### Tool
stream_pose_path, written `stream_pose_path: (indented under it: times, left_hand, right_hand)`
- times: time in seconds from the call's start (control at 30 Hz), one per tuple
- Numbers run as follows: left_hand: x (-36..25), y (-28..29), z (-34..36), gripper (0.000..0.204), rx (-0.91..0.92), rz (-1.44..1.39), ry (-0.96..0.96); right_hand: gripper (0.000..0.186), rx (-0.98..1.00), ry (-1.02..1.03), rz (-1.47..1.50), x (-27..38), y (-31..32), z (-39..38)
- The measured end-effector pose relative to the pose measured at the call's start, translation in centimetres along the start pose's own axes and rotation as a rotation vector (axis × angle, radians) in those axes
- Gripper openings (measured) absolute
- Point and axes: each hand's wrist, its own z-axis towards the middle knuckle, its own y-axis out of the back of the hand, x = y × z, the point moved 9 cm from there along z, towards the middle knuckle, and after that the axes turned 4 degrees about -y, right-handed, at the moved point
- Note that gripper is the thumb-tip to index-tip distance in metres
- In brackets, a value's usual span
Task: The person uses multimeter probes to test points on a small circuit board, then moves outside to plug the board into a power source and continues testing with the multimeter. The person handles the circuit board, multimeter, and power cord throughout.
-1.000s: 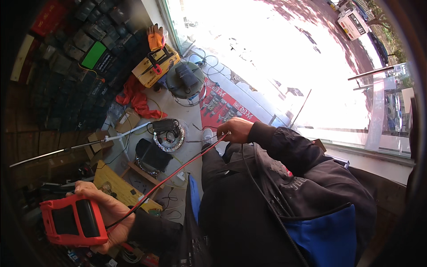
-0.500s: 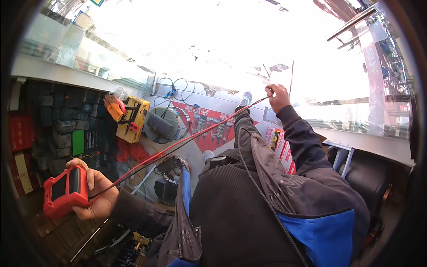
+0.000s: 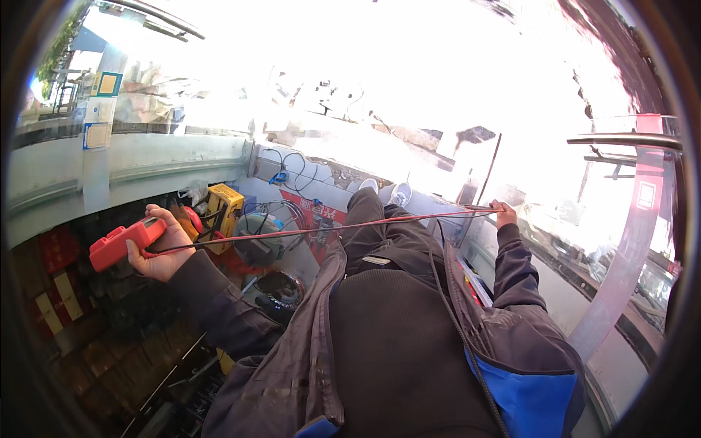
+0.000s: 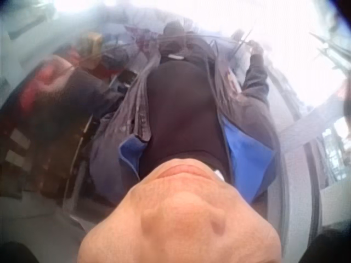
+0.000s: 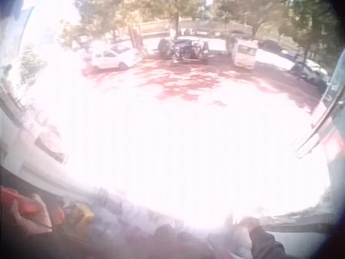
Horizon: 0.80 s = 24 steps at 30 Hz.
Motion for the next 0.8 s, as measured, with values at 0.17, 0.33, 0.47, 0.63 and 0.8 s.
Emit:
stream_pose_path:
  times: [0.17, 0.33, 0.47, 0.63, 0.8]
  left_hand:
    - [12.1, -2.7, 0.7, 0.065, -0.048, 0.063, 0.094]
    - [26.6, -0.8, -0.4, 0.041, -0.119, 0.083, 0.175]
    - [41.4, 1.1, -2.5, 0.028, -0.095, 0.146, 0.182]
    - [56.1, 1.6, -8.9, 0.045, -0.418, 0.094, 0.318]
    - [61.1, 0.1, -9.5, 0.078, -0.446, 0.312, 0.214]
  right_hand:
    - [0.052, -0.106, -0.12, 0.123, 6.9, 4.8, 11.2]
    - [0.072, -0.122, -0.264, 0.393, 18.3, 6.6, 20.4]
    - [0.035, -0.148, -0.234, 0.104, 25.2, 4.8, 32.6]
    - [0.007, 0.086, -0.101, -0.152, 32.0, -0.6, 49.4]
    - [0.024, 0.502, -0.093, -0.368, 44.7, -14.9, 63.5]
